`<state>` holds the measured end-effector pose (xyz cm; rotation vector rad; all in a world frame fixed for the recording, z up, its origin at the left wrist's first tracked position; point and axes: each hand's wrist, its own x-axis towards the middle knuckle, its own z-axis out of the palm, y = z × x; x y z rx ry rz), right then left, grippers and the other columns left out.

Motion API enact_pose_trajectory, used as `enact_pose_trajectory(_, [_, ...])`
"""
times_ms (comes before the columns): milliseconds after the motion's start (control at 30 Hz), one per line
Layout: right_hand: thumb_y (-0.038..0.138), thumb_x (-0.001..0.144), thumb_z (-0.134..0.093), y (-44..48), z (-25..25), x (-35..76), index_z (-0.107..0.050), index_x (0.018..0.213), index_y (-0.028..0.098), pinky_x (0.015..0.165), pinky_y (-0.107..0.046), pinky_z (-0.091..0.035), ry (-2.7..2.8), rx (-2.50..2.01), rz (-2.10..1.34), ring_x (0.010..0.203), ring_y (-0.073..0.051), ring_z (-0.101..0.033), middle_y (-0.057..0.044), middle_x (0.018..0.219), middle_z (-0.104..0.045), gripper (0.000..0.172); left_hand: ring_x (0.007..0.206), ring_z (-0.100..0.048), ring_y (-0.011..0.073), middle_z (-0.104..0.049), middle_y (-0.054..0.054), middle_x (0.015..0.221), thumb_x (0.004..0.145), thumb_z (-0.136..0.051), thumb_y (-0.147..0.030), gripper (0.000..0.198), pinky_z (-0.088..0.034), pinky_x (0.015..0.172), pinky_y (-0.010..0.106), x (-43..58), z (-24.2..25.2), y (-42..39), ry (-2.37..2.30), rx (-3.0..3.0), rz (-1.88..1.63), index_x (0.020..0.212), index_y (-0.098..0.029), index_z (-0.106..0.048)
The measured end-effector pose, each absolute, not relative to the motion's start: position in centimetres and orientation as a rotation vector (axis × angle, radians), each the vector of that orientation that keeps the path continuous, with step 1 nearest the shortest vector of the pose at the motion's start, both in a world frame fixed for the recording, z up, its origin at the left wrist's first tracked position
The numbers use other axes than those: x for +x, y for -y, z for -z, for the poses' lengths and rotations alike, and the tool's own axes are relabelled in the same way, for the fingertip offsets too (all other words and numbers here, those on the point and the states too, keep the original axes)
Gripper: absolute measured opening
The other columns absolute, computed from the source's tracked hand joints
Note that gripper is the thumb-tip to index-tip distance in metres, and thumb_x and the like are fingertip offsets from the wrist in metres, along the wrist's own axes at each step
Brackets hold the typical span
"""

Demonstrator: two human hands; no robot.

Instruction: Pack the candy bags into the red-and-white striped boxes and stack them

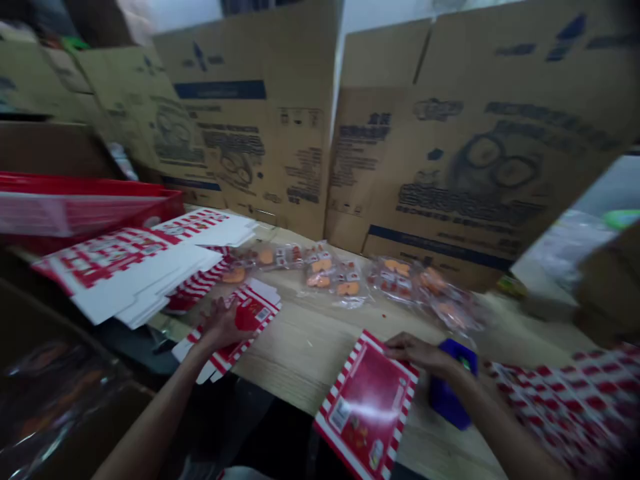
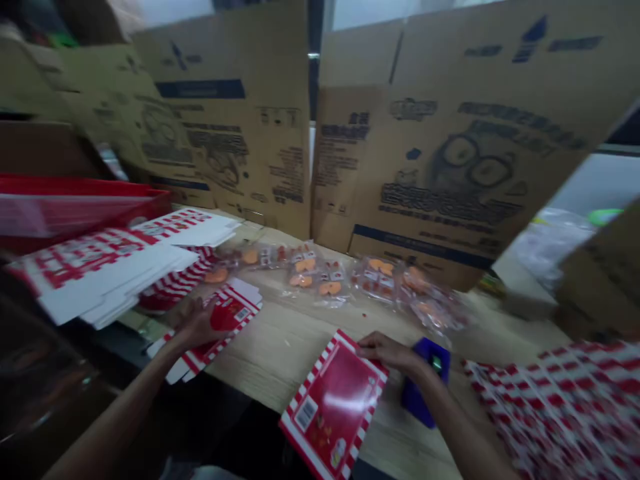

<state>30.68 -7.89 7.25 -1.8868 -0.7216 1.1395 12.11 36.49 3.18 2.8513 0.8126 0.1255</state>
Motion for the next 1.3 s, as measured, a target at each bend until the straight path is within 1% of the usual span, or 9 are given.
enact_pose_trajectory(200, [0.062, 0.073, -0.06, 1.1, -4.1, 30.1, -0.065, 0.064, 0.013, 0.049, -0.023, -0.025, 1.139, -1.827, -1.302, 0.051, -0.009, -0.032, 0.003, 0.054, -0.043, 0.05, 0.136, -0.021, 0.052, -0.033, 0.033, 0.144, 0.05, -0.073, -0.069, 0.114, -0.016, 0.101, 0.072, 12.0, -1.7, -37.5, -0.863, 2.876, 0.136, 0.141, -0.011, -0.037])
enact_pose_trajectory(333, [0.055, 0.074, -0.058, 0.0, -2.8, 29.8, -0.067, 0.069, 0.012, 0.053, -0.024, -0.031, 1.143, -1.833, -1.259, 0.054, -0.011, -0.039, 0.002, 0.056, -0.049, 0.045, 0.138, -0.015, 0.0533, -0.027, 0.036, 0.146, 0.043, -0.074, -0.07, 0.126, -0.011, 0.1, 0.074, 12.3, -1.2, -37.1, -0.837, 2.869, 0.177, 0.144, -0.008, -0.031])
enact_pose_trajectory(533, [0.035, 0.071, -0.061, -0.8, -2.0, 29.1, -0.071, 0.083, 0.013, 0.066, -0.03, -0.043, 0.983, -2.167, -0.601, 0.071, -0.019, -0.056, -0.007, 0.08, -0.066, 0.027, 0.135, -0.022, 0.052, -0.036, 0.034, 0.141, 0.042, -0.077, -0.063, 0.121, -0.004, 0.104, 0.07, 12.8, -2.2, -35.6, -0.805, 2.879, 0.097, 0.142, -0.01, -0.033])
enact_pose_trajectory(633, [0.036, 0.073, -0.06, -2.5, -2.0, 27.8, -0.07, 0.084, 0.014, 0.069, -0.033, -0.045, 0.913, -2.088, -0.534, 0.072, -0.02, -0.058, -0.009, 0.084, -0.067, 0.026, 0.129, -0.032, 0.0515, -0.042, 0.031, 0.137, 0.038, -0.083, -0.054, 0.121, -0.001, 0.106, 0.068, 12.9, -3.3, -34.7, -0.762, 2.888, 0.001, 0.141, -0.012, -0.035])
enact_pose_trajectory(733, [0.045, 0.068, -0.067, -5.1, -1.5, 26.1, -0.068, 0.081, 0.015, 0.069, -0.033, -0.047, 0.779, -1.84, -0.671, 0.074, -0.02, -0.059, -0.006, 0.079, -0.067, 0.032, 0.127, -0.036, 0.0485, -0.044, 0.028, 0.136, 0.042, -0.083, -0.049, 0.111, -0.017, 0.107, 0.06, 13.0, -4.3, -33.8, -0.733, 2.858, -0.137, 0.137, -0.012, -0.04])
enact_pose_trajectory(833, [0.054, 0.057, -0.076, -7.9, -0.8, 24.6, -0.066, 0.083, 0.015, 0.066, -0.032, -0.048, 0.54, -1.602, -0.778, 0.07, -0.018, -0.06, -0.004, 0.075, -0.065, 0.048, 0.109, -0.055, 0.0369, -0.058, 0.022, 0.12, 0.067, -0.07, -0.04, 0.062, -0.04, 0.092, 0.045, 13.0, -5.1, -33.6, -0.748, 2.726, -0.295, 0.12, -0.012, -0.054])
enact_pose_trajectory(933, [0.057, 0.051, -0.079, -9.8, -1.0, 24.0, -0.065, 0.085, 0.015, 0.063, -0.03, -0.048, 0.414, -1.523, -0.723, 0.069, -0.017, -0.059, -0.003, 0.075, -0.064, 0.055, 0.081, -0.064, 0.0252, -0.069, 0.011, 0.088, 0.078, -0.055, -0.027, 0.02, -0.046, 0.074, 0.033, 13.1, -6.0, -33.8, -0.739, 2.59, -0.377, 0.091, -0.014, -0.064])
enact_pose_trajectory(1167, [0.056, 0.073, -0.068, -7.8, -4.5, 22.5, -0.066, 0.08, 0.014, 0.051, -0.022, -0.039, 0.446, -1.31, -0.696, 0.053, -0.01, -0.052, -0.001, 0.064, -0.061, 0.043, 0.072, -0.063, 0.0183, -0.069, 0.004, 0.081, 0.081, -0.049, -0.032, 0.02, -0.048, 0.066, 0.028, 12.8, -7.9, -30.9, -0.556, 2.345, -0.53, 0.087, -0.017, -0.061])
enact_pose_trajectory(1300, [0.048, 0.075, -0.071, -4.4, -6.0, 20.3, -0.068, 0.089, 0.017, 0.063, -0.027, -0.049, 0.404, -1.171, -0.658, 0.066, -0.015, -0.06, -0.003, 0.079, -0.068, 0.034, 0.069, -0.063, 0.0187, -0.068, 0.003, 0.076, 0.077, -0.056, -0.041, 0.024, -0.05, 0.062, 0.028, 12.4, -7.1, -27.0, -0.451, 2.02, -0.517, 0.084, -0.018, -0.06])
